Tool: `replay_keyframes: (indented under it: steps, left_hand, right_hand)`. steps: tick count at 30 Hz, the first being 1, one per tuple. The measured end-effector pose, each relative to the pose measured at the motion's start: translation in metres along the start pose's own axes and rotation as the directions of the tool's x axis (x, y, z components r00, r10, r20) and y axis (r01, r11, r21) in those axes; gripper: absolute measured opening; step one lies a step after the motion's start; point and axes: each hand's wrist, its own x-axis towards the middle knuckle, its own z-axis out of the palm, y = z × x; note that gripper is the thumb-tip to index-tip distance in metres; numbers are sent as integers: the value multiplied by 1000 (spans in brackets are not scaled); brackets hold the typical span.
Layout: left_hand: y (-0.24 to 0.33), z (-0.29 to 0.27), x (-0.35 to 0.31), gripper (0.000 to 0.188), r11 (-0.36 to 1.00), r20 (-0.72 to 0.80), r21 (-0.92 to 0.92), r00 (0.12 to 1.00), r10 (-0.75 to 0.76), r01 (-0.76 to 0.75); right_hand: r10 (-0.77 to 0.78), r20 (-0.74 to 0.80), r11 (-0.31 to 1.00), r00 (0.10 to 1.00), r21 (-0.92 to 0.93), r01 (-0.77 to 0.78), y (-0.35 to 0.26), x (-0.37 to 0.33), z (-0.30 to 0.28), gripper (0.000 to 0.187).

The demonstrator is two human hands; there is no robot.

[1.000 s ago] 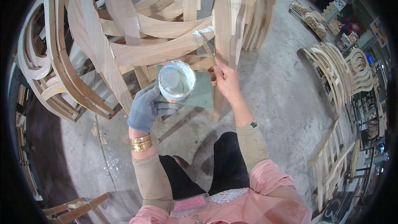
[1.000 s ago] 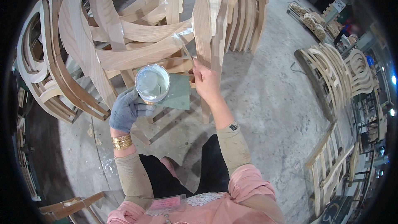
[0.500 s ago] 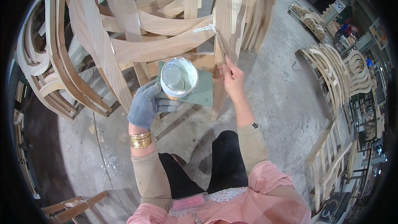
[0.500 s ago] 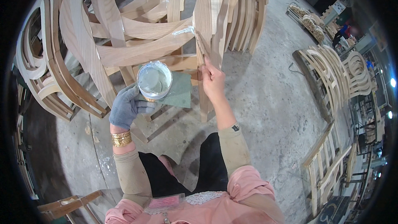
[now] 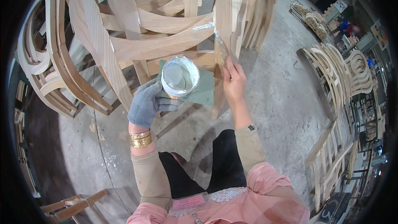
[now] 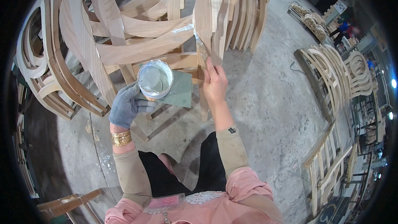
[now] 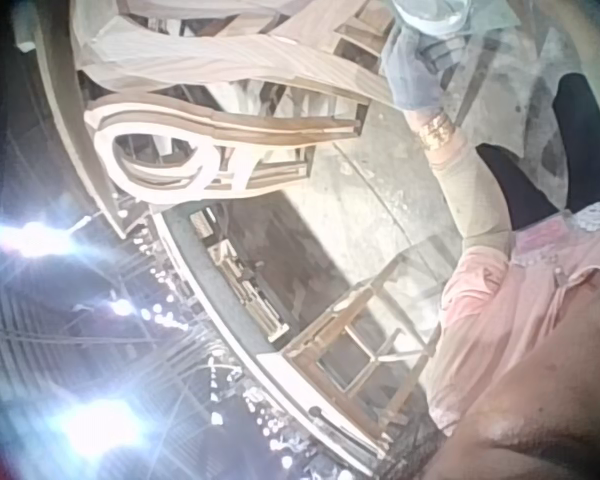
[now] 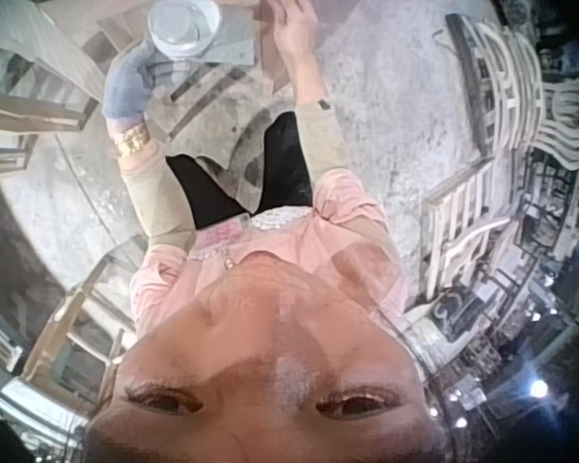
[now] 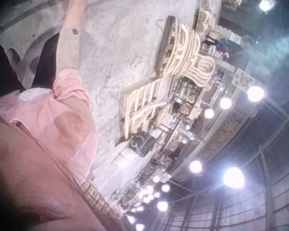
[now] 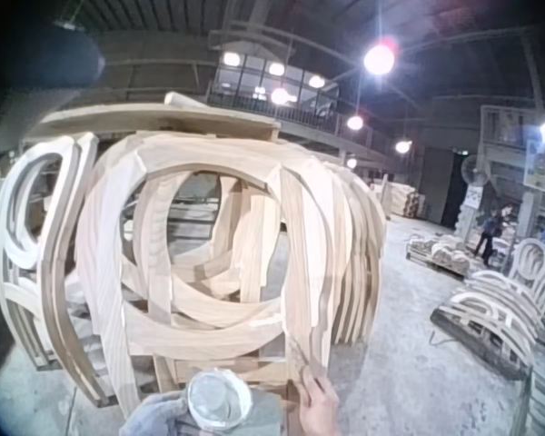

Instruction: The person paints the frame of a wooden chair with a white substance using a brush. They hold a small container in one hand and apply the paint to various parts of the chair frame, including the legs and backrest, while sitting on the floor.

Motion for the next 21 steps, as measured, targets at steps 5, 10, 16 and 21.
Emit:
replay_keyframes:
  steps: [5,10,16,21]
  left_hand:
    - [1,-1,-2,38,1000,19,6,1000,15,-15]
    - [-1,0,0,39,1000,36,-13,999,18,-17]
    - [-2,-1,-1,39,1000,31,14,999,11,-12]
    - [-1,1,-1,40,1000,9,17,1000,3,-3]
  right_hand:
    - [-32,-28,999,999,-23,31,-9,5,-2,39]
    - [-8,-1,1000,1000,-20,8,-4,3,-9,37]
    - [-11,18,1000,1000,-27,11,-7,10,-16,38]
    - [54,114,998,992,1,-55,-1,8,-22,36]
